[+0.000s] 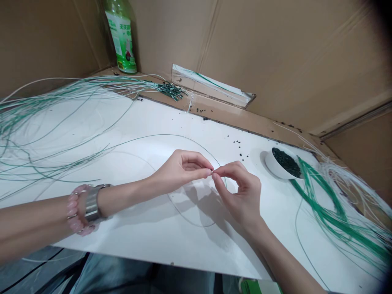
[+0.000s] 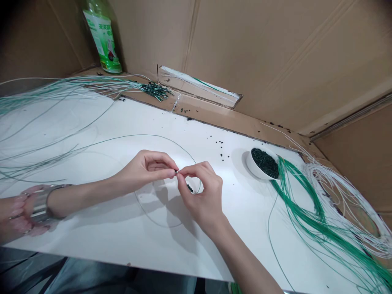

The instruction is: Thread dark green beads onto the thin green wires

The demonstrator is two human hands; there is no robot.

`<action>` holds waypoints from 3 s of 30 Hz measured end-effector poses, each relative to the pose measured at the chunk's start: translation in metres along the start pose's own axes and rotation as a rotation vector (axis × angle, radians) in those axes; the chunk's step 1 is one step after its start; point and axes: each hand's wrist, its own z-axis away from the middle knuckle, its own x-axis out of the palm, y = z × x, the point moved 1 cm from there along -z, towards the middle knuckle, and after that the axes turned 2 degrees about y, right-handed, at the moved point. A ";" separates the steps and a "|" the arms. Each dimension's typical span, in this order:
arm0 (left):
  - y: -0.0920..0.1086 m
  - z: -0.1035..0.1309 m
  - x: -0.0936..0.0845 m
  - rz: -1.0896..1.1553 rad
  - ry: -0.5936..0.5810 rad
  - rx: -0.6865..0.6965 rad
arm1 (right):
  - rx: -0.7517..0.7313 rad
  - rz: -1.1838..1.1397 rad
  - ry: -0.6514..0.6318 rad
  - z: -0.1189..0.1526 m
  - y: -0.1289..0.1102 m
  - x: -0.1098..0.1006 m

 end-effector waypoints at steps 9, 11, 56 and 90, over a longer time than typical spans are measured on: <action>-0.004 -0.004 -0.003 0.115 0.019 -0.016 | 0.153 -0.166 0.017 0.002 0.002 0.001; -0.005 -0.004 -0.003 0.114 0.007 -0.018 | 0.157 -0.167 0.020 0.002 0.002 0.001; 0.003 0.008 0.001 -0.254 0.014 0.279 | 0.264 -0.345 -0.043 0.004 -0.004 0.010; 0.000 0.000 -0.001 0.056 0.018 0.075 | -0.084 0.002 0.111 0.003 -0.005 0.000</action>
